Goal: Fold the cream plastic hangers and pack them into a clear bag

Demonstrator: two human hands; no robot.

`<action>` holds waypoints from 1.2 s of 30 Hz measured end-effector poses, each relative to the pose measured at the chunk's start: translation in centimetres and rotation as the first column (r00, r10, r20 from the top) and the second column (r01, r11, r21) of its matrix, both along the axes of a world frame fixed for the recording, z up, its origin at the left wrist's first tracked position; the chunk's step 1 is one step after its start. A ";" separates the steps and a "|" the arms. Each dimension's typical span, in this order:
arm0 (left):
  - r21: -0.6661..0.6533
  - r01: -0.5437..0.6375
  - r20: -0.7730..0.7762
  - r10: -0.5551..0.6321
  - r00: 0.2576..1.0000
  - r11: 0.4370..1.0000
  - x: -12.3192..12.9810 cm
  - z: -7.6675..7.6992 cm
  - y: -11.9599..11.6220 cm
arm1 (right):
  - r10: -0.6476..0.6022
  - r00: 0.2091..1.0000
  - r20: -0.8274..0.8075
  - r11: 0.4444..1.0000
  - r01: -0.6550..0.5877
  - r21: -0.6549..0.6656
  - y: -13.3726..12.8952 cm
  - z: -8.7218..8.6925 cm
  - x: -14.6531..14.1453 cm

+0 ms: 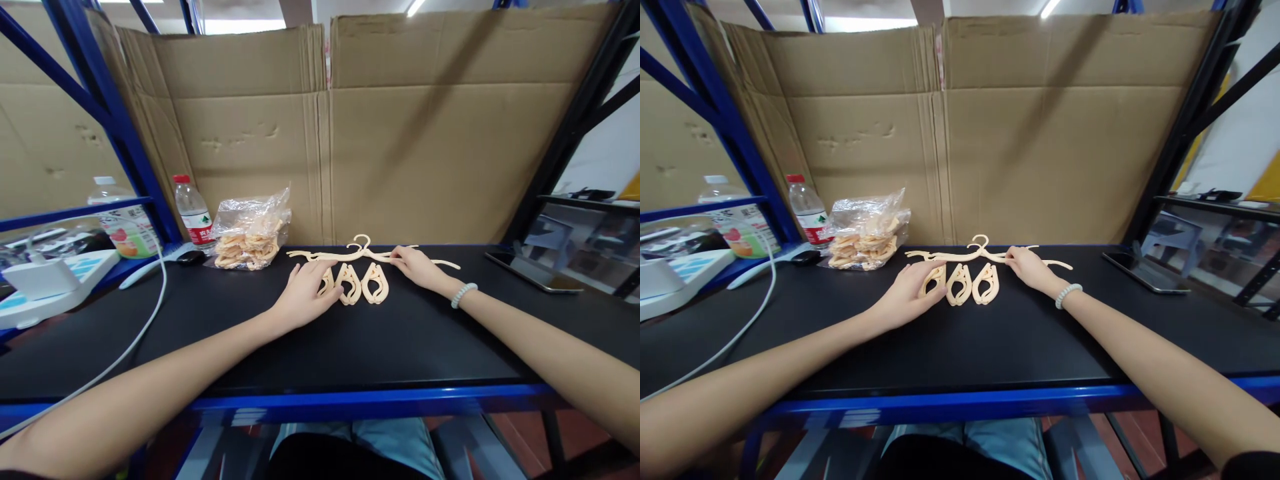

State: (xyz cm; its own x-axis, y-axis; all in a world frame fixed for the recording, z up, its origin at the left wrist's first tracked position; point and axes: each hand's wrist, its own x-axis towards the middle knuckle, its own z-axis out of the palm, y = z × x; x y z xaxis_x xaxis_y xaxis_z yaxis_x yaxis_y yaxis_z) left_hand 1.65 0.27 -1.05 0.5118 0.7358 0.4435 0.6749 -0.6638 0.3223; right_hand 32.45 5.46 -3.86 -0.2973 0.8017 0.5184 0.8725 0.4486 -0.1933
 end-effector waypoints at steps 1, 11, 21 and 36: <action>0.009 0.004 0.021 -0.004 1.000 1.000 0.0 0.1 0.0 | -0.016 0.999 -0.028 1.000 0.016 0.008 -0.1 0.2 0.0; -0.414 0.129 0.653 0.195 0.732 0.901 0.1 0.7 1.0 | 0.007 0.976 -0.219 0.988 0.026 0.151 -1.8 2.6 0.4; -0.578 0.245 0.808 0.504 0.305 0.778 0.7 1.2 0.3 | 0.191 0.972 -0.137 0.977 -0.174 0.126 -4.0 3.5 -1.8; -0.481 0.271 0.874 0.433 0.222 0.833 0.8 1.5 -0.1 | 0.238 0.957 -0.163 0.969 -0.222 0.112 -5.1 3.7 -3.2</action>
State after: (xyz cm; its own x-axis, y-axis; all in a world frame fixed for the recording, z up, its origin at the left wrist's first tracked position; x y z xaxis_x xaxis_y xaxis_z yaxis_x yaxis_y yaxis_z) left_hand 2.41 0.18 0.43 -0.1020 0.9871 0.1230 -0.3322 -0.1504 0.9311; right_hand 29.21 0.32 -0.19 -0.3669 0.6687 0.6468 0.7001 0.6563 -0.2813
